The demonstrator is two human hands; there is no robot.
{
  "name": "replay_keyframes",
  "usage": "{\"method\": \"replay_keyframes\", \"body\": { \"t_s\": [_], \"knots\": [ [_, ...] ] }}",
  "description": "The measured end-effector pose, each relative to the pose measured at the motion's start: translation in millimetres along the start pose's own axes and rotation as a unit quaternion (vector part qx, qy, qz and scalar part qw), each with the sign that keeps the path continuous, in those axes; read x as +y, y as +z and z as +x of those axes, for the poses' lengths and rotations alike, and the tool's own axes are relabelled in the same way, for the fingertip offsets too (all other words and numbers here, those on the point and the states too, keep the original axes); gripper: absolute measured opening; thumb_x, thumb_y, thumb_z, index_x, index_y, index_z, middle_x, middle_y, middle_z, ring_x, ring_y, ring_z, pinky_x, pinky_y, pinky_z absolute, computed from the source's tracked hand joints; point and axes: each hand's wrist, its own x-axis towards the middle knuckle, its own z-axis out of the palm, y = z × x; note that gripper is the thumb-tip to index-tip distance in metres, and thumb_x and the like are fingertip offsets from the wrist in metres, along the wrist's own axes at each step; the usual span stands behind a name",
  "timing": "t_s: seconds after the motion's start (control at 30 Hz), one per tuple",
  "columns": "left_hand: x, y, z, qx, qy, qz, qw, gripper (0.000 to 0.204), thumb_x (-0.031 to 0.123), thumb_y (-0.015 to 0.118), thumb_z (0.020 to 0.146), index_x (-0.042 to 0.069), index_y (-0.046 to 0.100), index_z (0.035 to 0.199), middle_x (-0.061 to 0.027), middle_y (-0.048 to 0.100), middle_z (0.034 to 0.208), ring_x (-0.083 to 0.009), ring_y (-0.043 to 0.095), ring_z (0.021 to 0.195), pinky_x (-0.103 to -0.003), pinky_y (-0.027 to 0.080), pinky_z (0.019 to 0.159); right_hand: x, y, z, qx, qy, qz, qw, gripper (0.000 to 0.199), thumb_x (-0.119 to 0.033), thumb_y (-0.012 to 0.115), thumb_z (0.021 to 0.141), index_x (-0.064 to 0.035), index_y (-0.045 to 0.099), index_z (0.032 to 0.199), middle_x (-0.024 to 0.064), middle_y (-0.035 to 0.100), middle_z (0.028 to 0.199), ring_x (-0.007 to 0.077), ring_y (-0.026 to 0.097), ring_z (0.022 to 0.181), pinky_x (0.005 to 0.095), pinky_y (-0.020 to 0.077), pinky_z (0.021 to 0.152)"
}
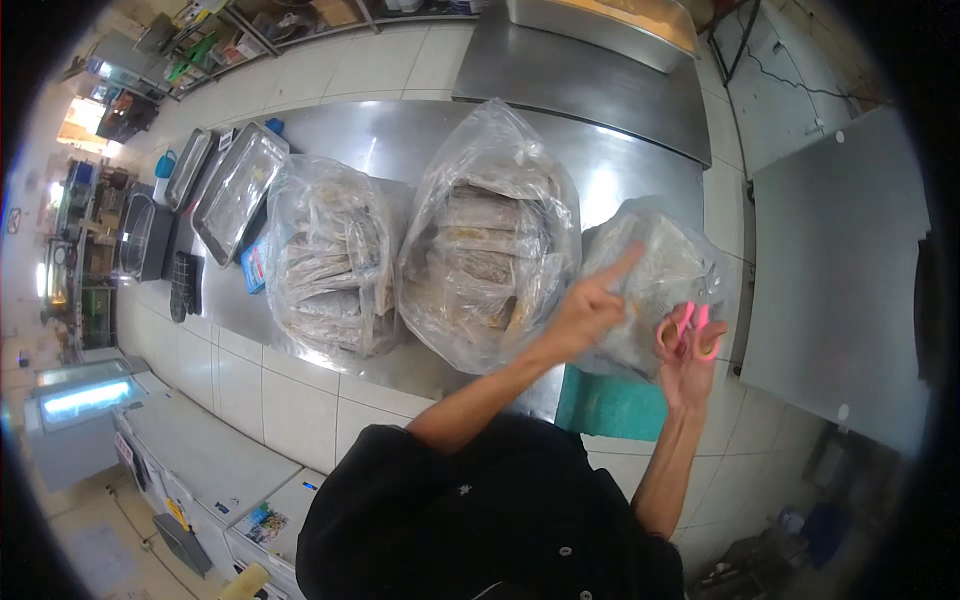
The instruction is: The person uses shears to cut open large plastic bags containing multiple smaller packages of meat, removes the inner packages one at a time, and arranges them in an organized stack on a stainless steel prep table.
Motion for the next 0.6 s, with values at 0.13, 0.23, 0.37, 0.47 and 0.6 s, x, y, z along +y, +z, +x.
{"method": "replay_keyframes", "body": {
  "t_s": [0.13, 0.23, 0.37, 0.47, 0.6],
  "knots": [
    [-12.4, -14.6, -6.2, -0.002, 0.109, -0.029, 0.994, 0.043, -0.001, 0.057, 0.088, 0.001, 0.069, 0.129, -0.004, 0.069, 0.102, -0.0022, 0.037, 0.054, -0.021, 0.03, 0.052, -11.7, 1.5, 9.6, -0.139, 0.069, -0.059, 0.986, 0.05, -0.055, 0.05, 0.109, -0.008, 0.063, 0.099, 0.0037, 0.062, 0.091, 0.0113, 0.055, 0.077, 0.0247, 0.0381, 0.062],
    [-13.7, -26.1, -6.7, -0.036, 0.192, 0.108, 0.975, 0.016, 0.0, 0.059, 0.088, -0.004, 0.073, 0.081, -0.021, 0.051, 0.161, -0.0028, 0.044, 0.056, -0.023, 0.035, 0.053, 0.9, -20.8, 27.3, -0.254, 0.036, -0.022, 0.966, 0.048, -0.049, 0.046, 0.113, -0.0079, 0.064, 0.097, 0.002, 0.061, 0.086, 0.0098, 0.055, 0.076, 0.0241, 0.0372, 0.061],
    [21.1, 4.2, 12.5, 0.076, 0.123, 0.315, 0.938, 0.02, 0.012, 0.07, 0.092, 0.002, 0.074, 0.109, -0.0162, 0.072, 0.123, -0.0127, 0.059, 0.058, -0.032, 0.047, 0.057, 3.8, -3.2, 6.4, -0.147, -0.007, -0.154, 0.977, 0.041, -0.045, 0.053, 0.111, -0.0086, 0.068, 0.099, -0.0006, 0.06, 0.085, 0.0097, 0.057, 0.075, 0.0227, 0.0427, 0.062],
    [40.3, 30.5, 48.4, 0.041, 0.213, 0.486, 0.847, 0.028, 0.024, 0.072, 0.096, 0.007, 0.071, 0.118, -0.0142, 0.072, 0.091, -0.0266, 0.065, 0.061, -0.041, 0.052, 0.061, 0.2, 0.7, 0.0, -0.071, -0.054, -0.175, 0.981, 0.045, -0.049, 0.065, 0.105, -0.005, 0.066, 0.1, 0.0025, 0.061, 0.086, 0.0069, 0.051, 0.07, 0.0227, 0.0337, 0.057],
    [32.8, 41.3, 68.4, -0.06, 0.22, 0.543, 0.808, 0.023, 0.029, 0.066, 0.101, 0.009, 0.07, 0.112, -0.0165, 0.068, 0.072, -0.0399, 0.068, 0.07, -0.05, 0.052, 0.067, -5.2, 4.5, -9.6, -0.079, -0.072, -0.234, 0.966, 0.034, -0.04, 0.072, 0.103, -0.0064, 0.069, 0.104, -0.0003, 0.063, 0.088, 0.0069, 0.056, 0.075, 0.0228, 0.0407, 0.063]
  ]
}}
